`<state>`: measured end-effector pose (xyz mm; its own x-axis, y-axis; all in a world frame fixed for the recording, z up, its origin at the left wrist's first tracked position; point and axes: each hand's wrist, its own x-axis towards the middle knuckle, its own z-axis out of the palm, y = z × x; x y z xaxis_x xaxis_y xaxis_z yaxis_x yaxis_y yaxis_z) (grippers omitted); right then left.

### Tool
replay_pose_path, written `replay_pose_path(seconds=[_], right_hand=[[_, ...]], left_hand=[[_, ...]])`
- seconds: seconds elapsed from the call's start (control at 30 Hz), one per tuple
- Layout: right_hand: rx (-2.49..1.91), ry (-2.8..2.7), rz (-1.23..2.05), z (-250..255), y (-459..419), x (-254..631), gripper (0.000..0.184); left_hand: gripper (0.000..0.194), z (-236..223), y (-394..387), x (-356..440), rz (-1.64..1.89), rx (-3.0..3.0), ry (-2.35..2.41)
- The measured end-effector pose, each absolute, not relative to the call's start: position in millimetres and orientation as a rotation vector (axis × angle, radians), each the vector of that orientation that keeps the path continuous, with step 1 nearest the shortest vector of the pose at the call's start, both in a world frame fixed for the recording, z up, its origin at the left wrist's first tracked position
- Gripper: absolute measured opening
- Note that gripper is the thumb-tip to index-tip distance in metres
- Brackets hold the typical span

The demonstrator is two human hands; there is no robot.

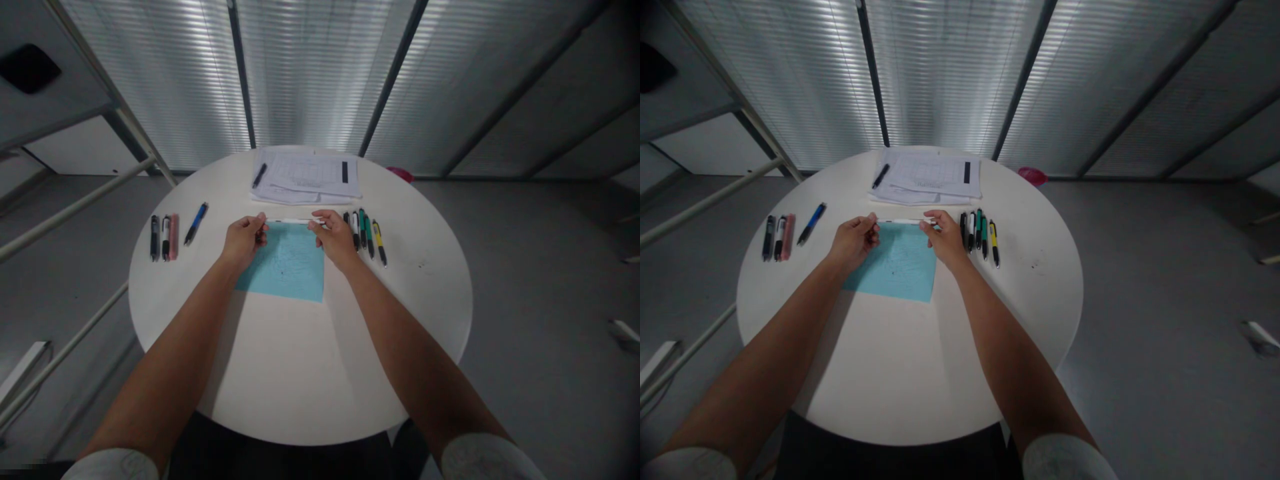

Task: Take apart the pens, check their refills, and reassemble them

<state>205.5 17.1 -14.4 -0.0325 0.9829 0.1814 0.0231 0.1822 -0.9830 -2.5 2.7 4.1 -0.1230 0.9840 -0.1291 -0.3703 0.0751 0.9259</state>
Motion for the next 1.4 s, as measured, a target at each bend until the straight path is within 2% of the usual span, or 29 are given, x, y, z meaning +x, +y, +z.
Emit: replay_pose_path(seconds=[0.23,0.5,0.87,0.97,1.17,1.3,1.4], right_hand=[[-1.113,-1.370,0.986,-19.5,19.2,203.9,0.037],[-1.134,-1.365,1.055,-14.2,18.5,202.7,0.036],[-1.137,-1.364,1.071,-14.4,18.3,203.1,0.043],[-1.156,-1.377,1.078,-14.1,17.9,203.1,0.043],[-1.074,-1.350,1.064,-16.3,20.5,203.3,0.029],[-1.055,-1.316,1.069,-16.7,20.7,203.4,0.038],[-1.099,-1.303,1.101,-15.2,19.4,203.1,0.036]], left_hand=[[0.030,3.9,3.3,-2.1,1.388,0.764,1.056],[0.023,4.1,3.1,-3.0,1.377,0.786,1.049],[0.015,2.1,4.3,-4.1,1.395,0.766,1.029],[0.016,2.7,3.9,-4.1,1.386,0.776,1.042],[0.020,3.2,3.9,-4.7,1.388,0.748,1.062],[0.023,3.1,4.4,-4.9,1.392,0.738,1.056],[0.022,3.1,4.6,-4.6,1.390,0.738,1.047]])
